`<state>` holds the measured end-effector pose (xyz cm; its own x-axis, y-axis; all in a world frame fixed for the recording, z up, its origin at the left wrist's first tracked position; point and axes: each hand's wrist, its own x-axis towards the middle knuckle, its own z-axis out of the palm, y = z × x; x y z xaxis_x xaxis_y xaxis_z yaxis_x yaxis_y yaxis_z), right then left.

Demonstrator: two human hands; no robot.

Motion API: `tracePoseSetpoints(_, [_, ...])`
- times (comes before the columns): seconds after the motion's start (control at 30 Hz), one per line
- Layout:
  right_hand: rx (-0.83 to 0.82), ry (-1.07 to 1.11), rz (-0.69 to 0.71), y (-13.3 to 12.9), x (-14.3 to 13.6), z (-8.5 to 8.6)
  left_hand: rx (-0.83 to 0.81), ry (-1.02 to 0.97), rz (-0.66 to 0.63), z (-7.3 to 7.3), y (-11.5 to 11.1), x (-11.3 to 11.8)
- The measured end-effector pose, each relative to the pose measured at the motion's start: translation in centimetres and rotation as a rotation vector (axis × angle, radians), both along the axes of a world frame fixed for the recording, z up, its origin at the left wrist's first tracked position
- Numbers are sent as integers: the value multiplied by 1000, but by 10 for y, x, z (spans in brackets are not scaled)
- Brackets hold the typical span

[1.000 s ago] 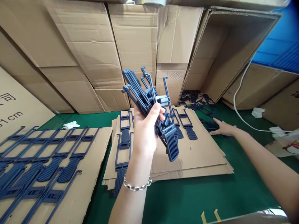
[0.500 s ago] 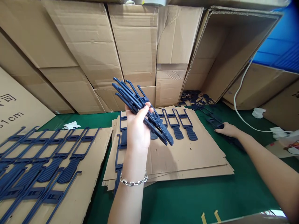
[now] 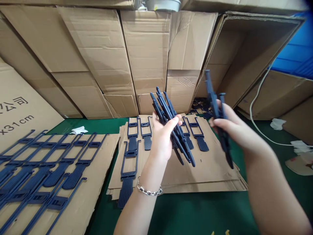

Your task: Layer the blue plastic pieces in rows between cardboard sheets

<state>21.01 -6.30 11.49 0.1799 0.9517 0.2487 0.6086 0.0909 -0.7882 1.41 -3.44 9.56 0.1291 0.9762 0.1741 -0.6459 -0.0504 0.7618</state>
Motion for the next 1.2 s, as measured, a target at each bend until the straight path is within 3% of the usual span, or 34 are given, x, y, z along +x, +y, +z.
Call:
tracePoseSetpoints(0.1, [-43, -17, 197, 6, -46, -2, 21, -19, 23, 1, -2, 4])
tracePoseSetpoints(0.27, [-149, -134, 269, 10, -73, -9, 90, 20, 44, -2, 1, 5])
tracePoseSetpoints(0.47, [-208, -178, 272, 5, -72, -8, 141, 87, 121, -9, 8, 2])
tracePoseSetpoints(0.63, [-217, 66, 373, 7, -59, -7, 140, 92, 166, -9, 9, -2])
tracePoseSetpoints(0.77, [-276, 139, 427, 12, -53, -9, 123, 82, 177, -5, 8, -8])
tracePoseSetpoints(0.87, [-278, 145, 400, 15, -54, -11, 120, 51, 228, -1, 6, -10])
tracePoseSetpoints(1.0, [-176, 104, 261, 10, -62, -9, 82, -28, 331, 7, 3, -15])
tracePoseSetpoints(1.2, [-49, 25, 124, -6, -66, 1, 152, -82, 528, 31, -13, -48])
